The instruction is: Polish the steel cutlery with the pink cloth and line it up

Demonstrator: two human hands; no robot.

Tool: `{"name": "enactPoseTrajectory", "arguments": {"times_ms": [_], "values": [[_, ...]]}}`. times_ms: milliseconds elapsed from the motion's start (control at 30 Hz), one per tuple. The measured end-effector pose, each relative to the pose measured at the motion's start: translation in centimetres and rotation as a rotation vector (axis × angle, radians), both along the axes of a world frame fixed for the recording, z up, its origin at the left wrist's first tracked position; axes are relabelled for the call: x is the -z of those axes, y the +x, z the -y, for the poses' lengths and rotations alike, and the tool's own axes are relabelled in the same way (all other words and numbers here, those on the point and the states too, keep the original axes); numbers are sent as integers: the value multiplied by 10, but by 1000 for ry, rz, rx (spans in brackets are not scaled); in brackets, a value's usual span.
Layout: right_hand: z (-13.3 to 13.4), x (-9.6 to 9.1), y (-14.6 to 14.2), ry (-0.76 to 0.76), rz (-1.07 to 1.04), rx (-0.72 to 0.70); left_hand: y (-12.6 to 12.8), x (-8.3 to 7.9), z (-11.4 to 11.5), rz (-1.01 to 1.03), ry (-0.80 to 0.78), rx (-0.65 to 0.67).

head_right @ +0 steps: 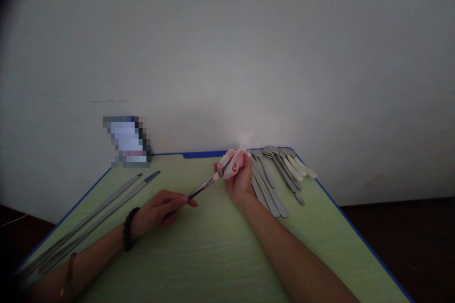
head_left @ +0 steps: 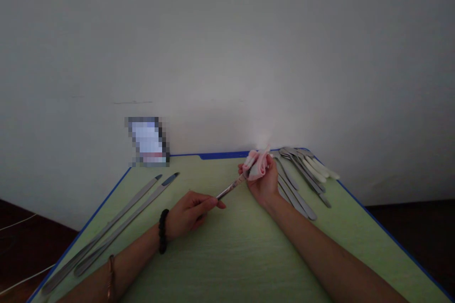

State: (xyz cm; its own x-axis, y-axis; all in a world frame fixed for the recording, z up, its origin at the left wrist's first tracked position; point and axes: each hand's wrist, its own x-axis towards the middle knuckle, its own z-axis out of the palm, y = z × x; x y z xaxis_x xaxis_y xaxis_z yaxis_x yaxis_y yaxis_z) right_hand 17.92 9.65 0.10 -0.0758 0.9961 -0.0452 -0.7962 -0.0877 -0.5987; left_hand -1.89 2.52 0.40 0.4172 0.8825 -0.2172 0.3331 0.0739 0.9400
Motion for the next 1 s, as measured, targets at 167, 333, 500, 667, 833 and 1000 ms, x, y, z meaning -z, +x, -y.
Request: {"name": "enactPoseTrajectory", "arguments": {"times_ms": [167,333,500,667,833,1000], "values": [[-1,0,0,0,29,-6,0,1,0,-8,5,-1],[-2,-1,1,-37,40,-32,0,3,-1,-13,1,0],[-3,0,6,-40,42,-57,-1,3,1,-12,3,5],[-5,3,6,-8,30,-75,-1,4,0,-16,3,21],[-6,6,-2,12,124,-69,-1,6,-2,-31,33,5],[-4,10,-7,98,248,-97,1,4,-1,-54,55,11]]}}
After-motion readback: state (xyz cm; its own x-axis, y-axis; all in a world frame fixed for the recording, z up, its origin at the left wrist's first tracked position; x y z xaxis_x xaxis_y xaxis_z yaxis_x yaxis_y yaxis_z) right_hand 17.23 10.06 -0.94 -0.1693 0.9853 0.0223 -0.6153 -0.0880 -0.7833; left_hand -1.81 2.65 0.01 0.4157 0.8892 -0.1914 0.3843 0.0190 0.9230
